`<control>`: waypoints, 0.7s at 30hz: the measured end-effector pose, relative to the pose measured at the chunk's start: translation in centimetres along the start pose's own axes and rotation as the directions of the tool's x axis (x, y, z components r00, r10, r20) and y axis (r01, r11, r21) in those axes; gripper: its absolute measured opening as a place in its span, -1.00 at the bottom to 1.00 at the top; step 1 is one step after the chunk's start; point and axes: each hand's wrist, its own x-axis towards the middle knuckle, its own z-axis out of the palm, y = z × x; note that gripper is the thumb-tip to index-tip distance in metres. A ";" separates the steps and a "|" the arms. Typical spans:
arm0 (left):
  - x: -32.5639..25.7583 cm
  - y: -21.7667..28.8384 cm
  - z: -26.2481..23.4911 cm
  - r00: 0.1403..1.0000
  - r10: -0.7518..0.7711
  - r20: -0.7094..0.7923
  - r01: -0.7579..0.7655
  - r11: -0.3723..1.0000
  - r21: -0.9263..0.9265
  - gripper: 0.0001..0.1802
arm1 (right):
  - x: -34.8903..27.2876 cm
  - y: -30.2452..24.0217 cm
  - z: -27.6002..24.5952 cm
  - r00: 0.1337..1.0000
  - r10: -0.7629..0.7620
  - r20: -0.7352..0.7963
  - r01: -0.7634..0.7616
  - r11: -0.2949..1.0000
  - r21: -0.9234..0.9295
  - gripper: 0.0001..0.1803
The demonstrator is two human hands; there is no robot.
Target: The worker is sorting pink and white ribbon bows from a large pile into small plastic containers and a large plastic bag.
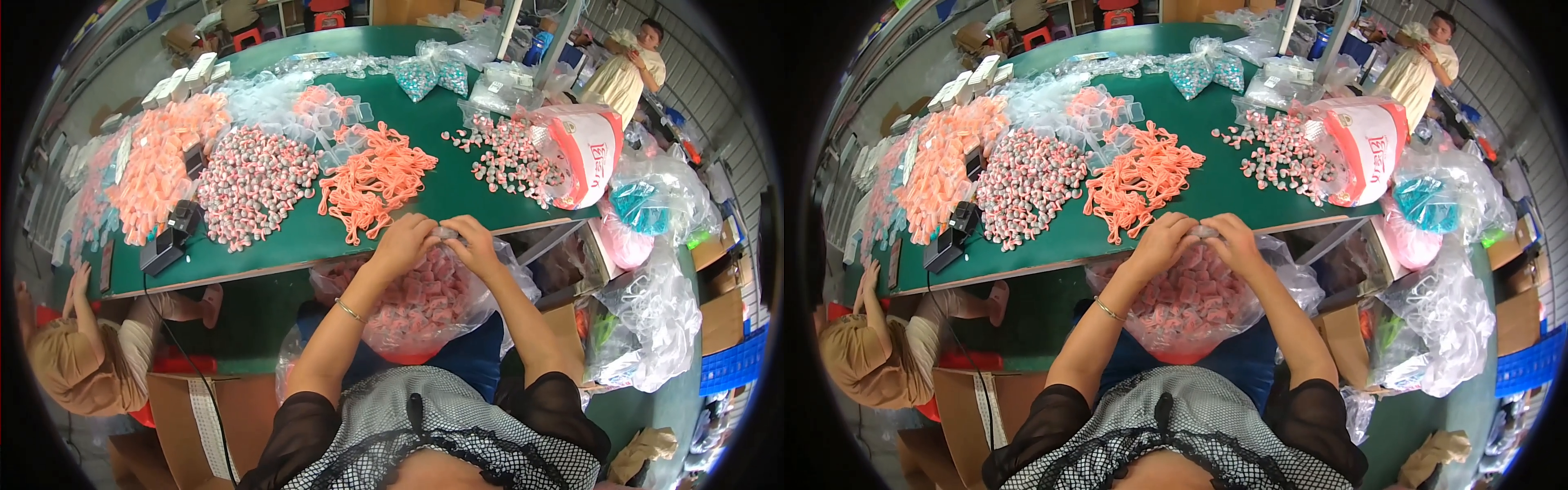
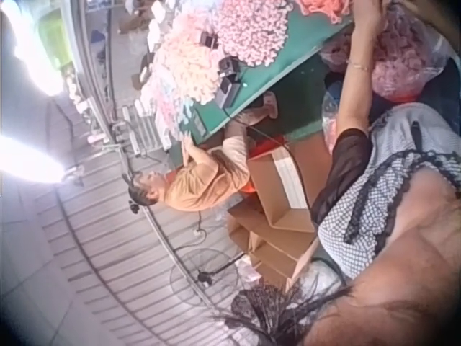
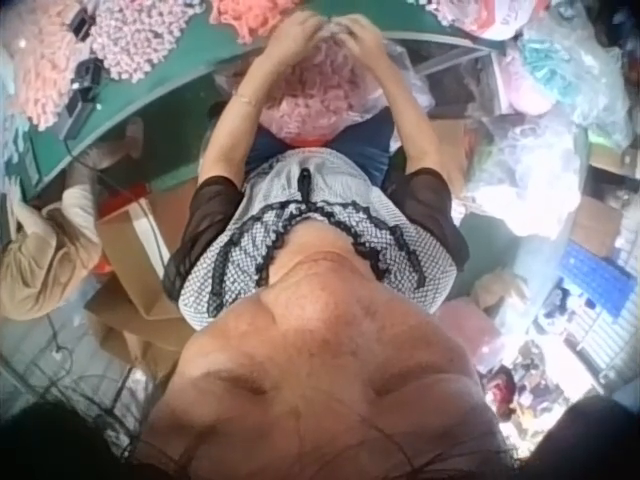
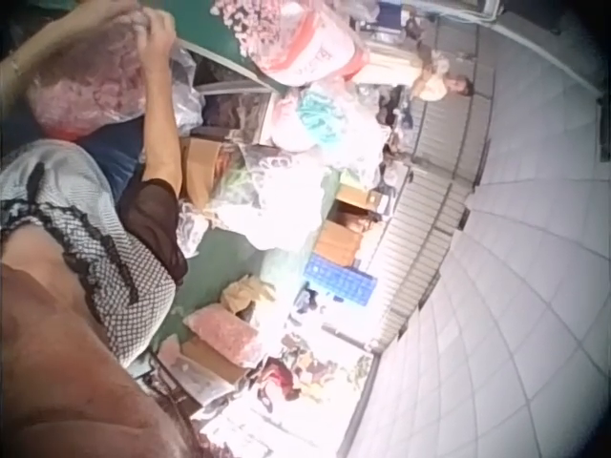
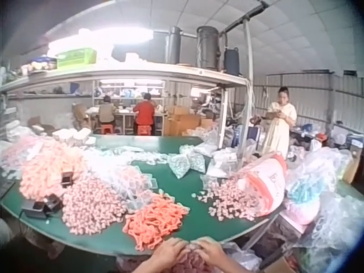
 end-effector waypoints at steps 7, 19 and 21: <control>-1.3 -0.6 -1.2 0.999 -0.010 -0.048 0.005 0.994 -0.105 -0.82 | 1.5 -1.5 0.3 0.971 0.146 0.188 -0.174 0.974 0.143 -0.69; -14.6 -3.4 7.5 0.874 -0.380 0.303 0.365 0.925 0.107 -0.73 | 19.3 2.4 8.8 0.984 -0.042 0.171 0.075 0.980 -0.187 -0.59; -18.1 -5.9 10.3 0.768 -0.454 0.453 0.413 0.890 0.192 -0.74 | 20.5 2.7 13.0 0.984 -0.023 0.176 0.094 0.909 -0.407 -0.43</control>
